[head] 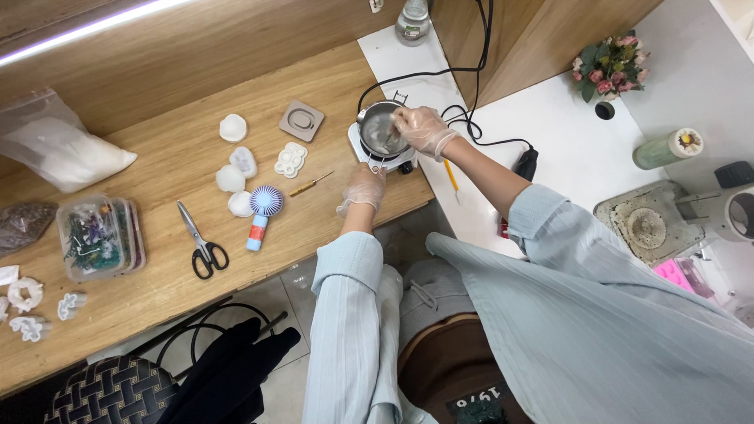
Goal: Melting candle wax and preparing molds at a workbench.
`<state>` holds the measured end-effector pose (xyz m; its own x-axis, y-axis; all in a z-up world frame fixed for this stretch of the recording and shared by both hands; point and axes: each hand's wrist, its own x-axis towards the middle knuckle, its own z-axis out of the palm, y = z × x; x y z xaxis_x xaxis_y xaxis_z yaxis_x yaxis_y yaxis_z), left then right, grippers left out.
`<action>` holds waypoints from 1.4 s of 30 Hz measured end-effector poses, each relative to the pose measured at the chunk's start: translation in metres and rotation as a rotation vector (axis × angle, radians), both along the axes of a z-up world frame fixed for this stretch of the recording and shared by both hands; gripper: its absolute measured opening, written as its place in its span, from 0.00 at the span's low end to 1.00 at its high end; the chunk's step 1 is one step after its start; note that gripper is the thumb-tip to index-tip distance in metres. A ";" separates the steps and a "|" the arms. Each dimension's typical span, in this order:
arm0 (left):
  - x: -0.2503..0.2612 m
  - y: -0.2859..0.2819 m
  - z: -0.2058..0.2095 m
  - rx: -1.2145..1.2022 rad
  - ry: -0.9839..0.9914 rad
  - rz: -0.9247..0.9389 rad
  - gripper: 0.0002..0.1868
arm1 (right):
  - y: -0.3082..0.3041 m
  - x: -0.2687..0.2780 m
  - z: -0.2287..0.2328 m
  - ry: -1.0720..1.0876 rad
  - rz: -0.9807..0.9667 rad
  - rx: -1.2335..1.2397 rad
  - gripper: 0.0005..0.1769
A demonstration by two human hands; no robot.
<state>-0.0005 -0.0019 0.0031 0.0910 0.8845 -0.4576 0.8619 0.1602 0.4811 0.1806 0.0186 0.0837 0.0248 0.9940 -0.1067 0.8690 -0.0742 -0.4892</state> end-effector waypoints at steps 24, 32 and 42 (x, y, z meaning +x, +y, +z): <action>-0.003 0.013 -0.009 0.014 0.050 -0.067 0.29 | -0.007 -0.006 0.019 0.073 -0.006 0.016 0.19; -0.004 0.018 -0.012 0.033 0.070 -0.091 0.31 | -0.007 0.005 -0.001 0.179 0.012 0.064 0.19; -0.006 0.021 -0.018 -0.019 0.068 -0.112 0.34 | 0.001 0.007 -0.010 0.179 -0.088 0.097 0.20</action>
<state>-0.0066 0.0191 -0.0149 0.1573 0.8614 -0.4829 0.9055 0.0694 0.4187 0.1877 0.0200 0.0740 0.1016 0.9946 -0.0212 0.7599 -0.0913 -0.6436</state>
